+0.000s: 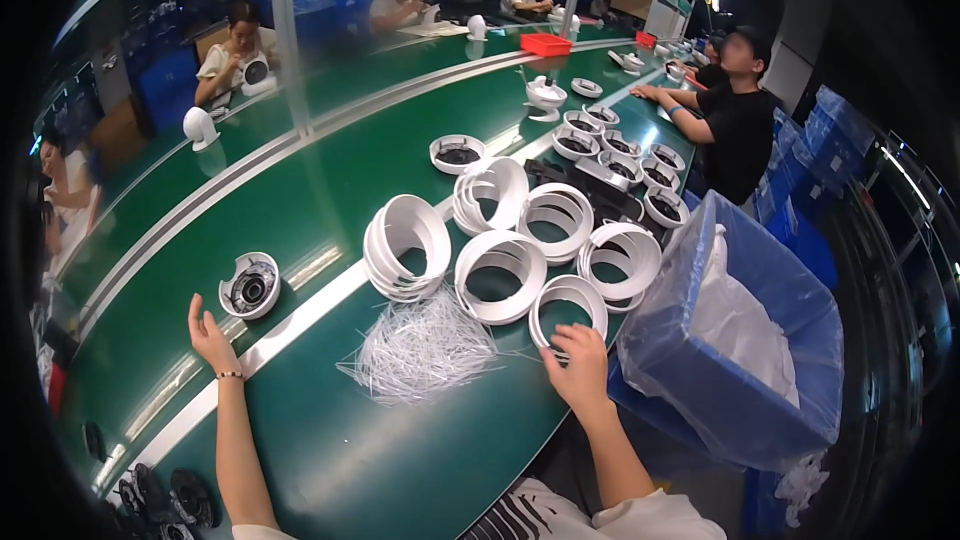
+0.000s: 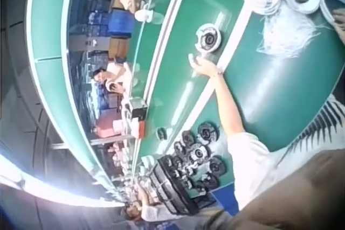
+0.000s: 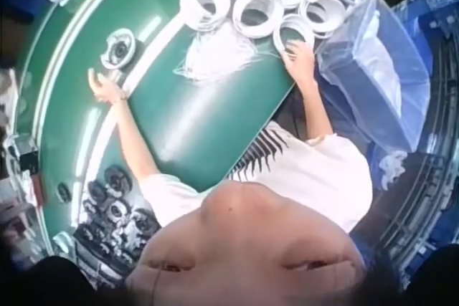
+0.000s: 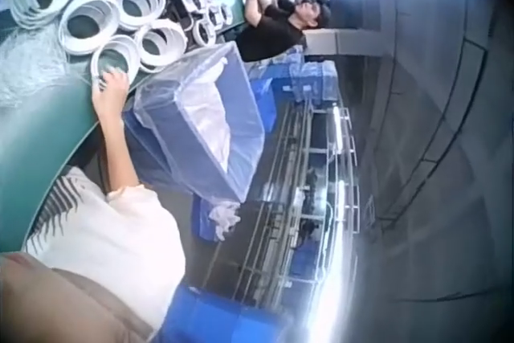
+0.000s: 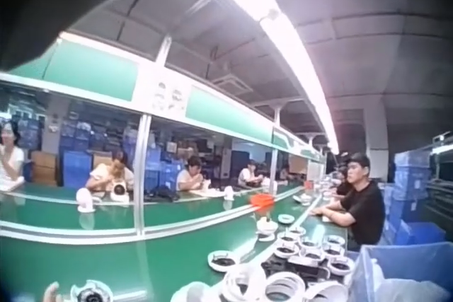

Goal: Assembling plastic housing components onto dome security camera lens modules at a factory workstation.

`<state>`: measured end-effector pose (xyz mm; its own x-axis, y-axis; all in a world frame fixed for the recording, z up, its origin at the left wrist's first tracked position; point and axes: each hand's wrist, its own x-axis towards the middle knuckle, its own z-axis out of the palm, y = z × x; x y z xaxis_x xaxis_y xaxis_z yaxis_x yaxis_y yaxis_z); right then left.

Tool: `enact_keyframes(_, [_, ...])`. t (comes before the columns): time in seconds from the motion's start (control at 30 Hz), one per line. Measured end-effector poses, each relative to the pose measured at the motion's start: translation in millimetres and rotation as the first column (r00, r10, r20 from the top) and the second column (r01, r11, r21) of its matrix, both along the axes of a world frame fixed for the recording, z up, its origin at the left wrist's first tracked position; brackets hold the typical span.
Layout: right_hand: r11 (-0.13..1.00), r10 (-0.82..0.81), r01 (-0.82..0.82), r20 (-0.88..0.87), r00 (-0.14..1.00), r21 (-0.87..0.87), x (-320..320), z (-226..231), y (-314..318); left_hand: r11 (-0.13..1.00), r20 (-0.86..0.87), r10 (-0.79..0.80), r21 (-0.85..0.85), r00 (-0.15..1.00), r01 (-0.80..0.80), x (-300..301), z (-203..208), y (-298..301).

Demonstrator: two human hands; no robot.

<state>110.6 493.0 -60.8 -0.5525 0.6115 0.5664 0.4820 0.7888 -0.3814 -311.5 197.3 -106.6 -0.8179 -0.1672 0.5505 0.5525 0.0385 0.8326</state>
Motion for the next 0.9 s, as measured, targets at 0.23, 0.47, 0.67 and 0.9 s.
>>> enact_keyframes(0.23, [0.992,0.01,-0.033,-0.187,0.982,-0.122,-15,0,-3,0.998,-0.002,0.042,-0.051,0.999,-0.042,10,9,-8])
enact_keyframes(0.47, [0.965,-0.143,0.077,-0.256,0.956,-0.249,8,-23,22,0.988,-0.135,0.112,-0.087,0.984,-0.125,29,28,12])
enact_keyframes(0.67, [0.981,-0.073,-0.072,-0.689,0.721,-0.179,3,-23,3,0.999,-0.18,0.006,-0.046,0.984,-0.014,54,23,-2])
enact_keyframes(0.9, [0.697,0.71,-0.607,-0.255,0.656,0.381,-77,39,-90,0.689,0.042,-0.725,0.055,0.687,0.723,157,34,-4])
